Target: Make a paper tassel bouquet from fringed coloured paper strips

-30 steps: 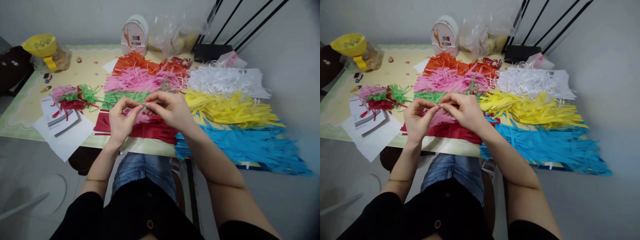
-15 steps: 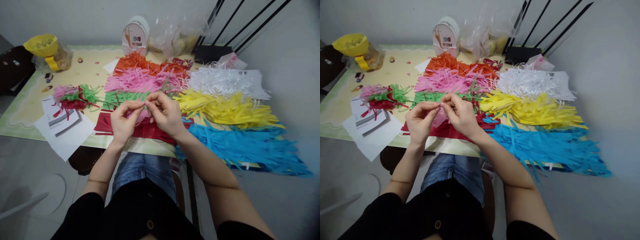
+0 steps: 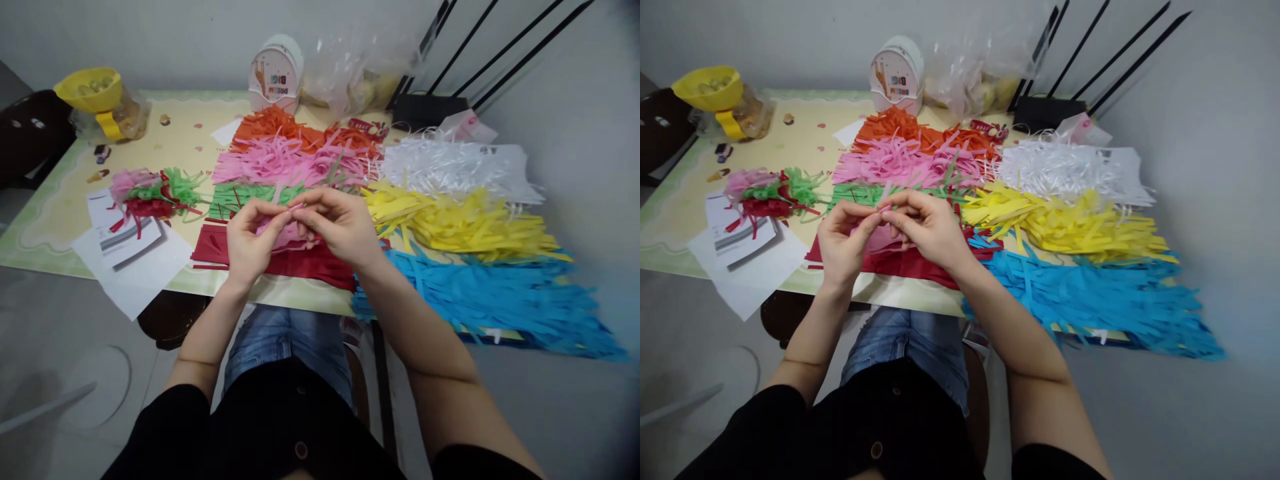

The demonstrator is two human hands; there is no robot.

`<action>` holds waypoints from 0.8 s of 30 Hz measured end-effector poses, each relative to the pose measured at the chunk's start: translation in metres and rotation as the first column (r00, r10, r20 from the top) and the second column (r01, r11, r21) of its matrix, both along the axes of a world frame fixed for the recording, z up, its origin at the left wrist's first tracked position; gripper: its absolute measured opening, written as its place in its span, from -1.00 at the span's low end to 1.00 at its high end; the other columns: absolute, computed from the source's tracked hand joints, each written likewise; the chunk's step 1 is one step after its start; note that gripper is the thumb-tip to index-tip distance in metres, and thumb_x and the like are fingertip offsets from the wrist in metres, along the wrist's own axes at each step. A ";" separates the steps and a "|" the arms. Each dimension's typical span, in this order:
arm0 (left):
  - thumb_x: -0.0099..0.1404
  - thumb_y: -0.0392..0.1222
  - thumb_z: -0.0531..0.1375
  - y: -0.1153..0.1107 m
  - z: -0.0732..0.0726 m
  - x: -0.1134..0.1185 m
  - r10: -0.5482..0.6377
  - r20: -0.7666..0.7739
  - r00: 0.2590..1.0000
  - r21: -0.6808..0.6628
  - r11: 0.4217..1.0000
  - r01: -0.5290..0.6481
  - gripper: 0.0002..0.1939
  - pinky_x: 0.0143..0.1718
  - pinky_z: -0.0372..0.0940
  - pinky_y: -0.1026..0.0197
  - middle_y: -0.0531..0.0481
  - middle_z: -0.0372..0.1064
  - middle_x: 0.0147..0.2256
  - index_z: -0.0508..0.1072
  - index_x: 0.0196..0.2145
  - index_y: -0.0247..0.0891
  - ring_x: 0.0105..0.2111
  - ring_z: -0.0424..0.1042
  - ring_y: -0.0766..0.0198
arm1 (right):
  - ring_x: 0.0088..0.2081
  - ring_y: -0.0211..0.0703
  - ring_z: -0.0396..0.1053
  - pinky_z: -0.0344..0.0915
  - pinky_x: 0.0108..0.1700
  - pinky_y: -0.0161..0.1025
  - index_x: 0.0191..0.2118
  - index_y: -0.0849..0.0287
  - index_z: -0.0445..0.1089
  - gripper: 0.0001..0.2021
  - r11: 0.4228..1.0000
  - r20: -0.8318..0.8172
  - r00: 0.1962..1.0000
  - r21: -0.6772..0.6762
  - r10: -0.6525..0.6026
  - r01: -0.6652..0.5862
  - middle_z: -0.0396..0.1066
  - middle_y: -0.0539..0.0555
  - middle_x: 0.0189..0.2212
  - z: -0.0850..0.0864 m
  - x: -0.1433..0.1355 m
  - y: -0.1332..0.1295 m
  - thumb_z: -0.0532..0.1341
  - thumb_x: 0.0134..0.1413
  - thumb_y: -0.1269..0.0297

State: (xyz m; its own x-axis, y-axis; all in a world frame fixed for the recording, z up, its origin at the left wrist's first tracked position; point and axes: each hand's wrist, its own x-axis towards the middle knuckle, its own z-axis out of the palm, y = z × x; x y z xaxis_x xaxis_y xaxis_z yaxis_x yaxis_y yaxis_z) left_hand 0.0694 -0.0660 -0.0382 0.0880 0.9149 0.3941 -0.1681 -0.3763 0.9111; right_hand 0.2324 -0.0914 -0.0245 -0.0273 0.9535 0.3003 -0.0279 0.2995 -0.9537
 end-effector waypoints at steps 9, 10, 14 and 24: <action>-0.02 0.17 0.62 0.011 0.004 -0.003 -0.436 0.294 0.850 -0.375 0.766 0.522 -0.50 -0.29 0.47 0.30 0.06 0.53 -0.53 0.60 -0.39 -0.28 -0.48 0.54 0.34 | -0.30 -0.19 0.52 0.45 -0.17 -0.21 -0.24 0.11 0.66 -0.84 0.926 0.518 0.850 0.359 -0.093 -0.118 0.63 0.05 -0.32 0.023 0.027 0.008 0.34 0.33 0.21; -0.03 0.17 0.62 0.012 0.005 -0.004 -0.450 0.292 0.844 -0.385 0.753 0.534 -0.50 -0.31 0.45 0.31 0.06 0.53 -0.54 0.59 -0.43 -0.29 -0.49 0.52 0.36 | -0.31 -0.19 0.51 0.44 -0.17 -0.21 -0.23 0.11 0.66 -0.84 0.923 0.551 0.831 0.357 -0.082 -0.145 0.63 0.05 -0.33 0.024 0.028 0.009 0.32 0.33 0.23; -0.04 0.15 0.62 0.016 0.003 -0.006 -0.468 0.266 0.843 -0.418 0.732 0.538 -0.51 -0.36 0.38 0.34 0.06 0.50 -0.55 0.56 -0.50 -0.30 -0.52 0.45 0.40 | -0.32 -0.18 0.54 0.46 -0.20 -0.22 -0.22 0.11 0.68 -0.83 0.944 0.586 0.810 0.280 -0.022 -0.176 0.65 0.07 -0.32 0.036 0.035 0.014 0.33 0.32 0.20; -0.02 0.24 0.58 0.034 -0.009 -0.055 -0.492 -0.002 0.871 -0.433 0.785 0.443 -0.44 -0.32 0.35 0.23 0.03 0.53 -0.48 0.56 -0.36 -0.28 -0.46 0.48 0.31 | -0.35 -0.16 0.55 0.52 -0.25 -0.20 -0.03 0.15 0.64 -0.67 0.984 0.372 0.916 0.038 0.148 -0.174 0.63 0.08 -0.28 0.017 0.019 0.029 0.35 0.27 0.02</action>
